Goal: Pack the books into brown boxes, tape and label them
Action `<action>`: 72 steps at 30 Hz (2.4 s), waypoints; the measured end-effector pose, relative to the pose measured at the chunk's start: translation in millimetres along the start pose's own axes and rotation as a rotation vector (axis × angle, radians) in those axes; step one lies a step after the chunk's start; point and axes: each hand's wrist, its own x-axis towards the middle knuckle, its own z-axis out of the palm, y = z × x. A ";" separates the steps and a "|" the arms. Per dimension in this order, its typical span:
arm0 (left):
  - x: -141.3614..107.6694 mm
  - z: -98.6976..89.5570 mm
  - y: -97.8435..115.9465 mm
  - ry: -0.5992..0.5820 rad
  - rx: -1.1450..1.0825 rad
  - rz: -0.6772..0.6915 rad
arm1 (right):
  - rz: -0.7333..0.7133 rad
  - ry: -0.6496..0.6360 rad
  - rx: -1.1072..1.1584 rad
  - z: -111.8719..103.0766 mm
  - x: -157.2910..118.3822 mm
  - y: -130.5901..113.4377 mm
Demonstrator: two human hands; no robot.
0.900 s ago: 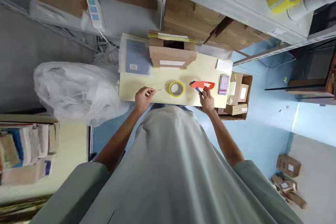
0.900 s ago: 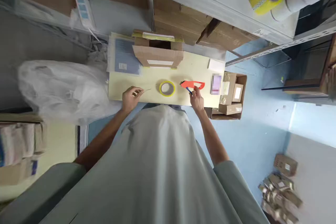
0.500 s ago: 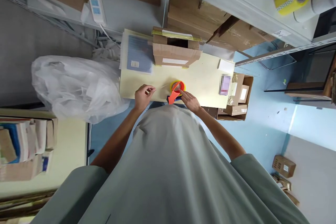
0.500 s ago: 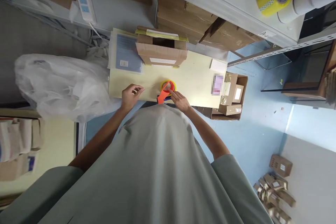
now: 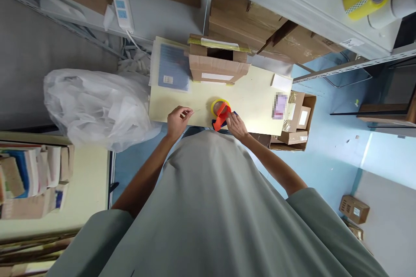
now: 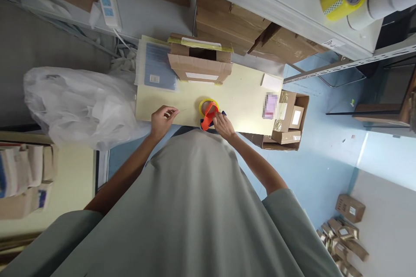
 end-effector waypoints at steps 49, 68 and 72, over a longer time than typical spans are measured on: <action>94.6 -48.8 178.9 -0.298 0.453 0.315 | -0.321 -0.143 0.361 -89.5 47.6 11.5; 35.2 -0.9 567.6 -0.242 0.813 0.744 | -0.392 0.492 1.016 -229.4 -81.0 77.0; 22.9 14.1 568.0 -0.207 0.828 0.874 | -0.244 0.682 1.201 -212.6 -80.2 91.5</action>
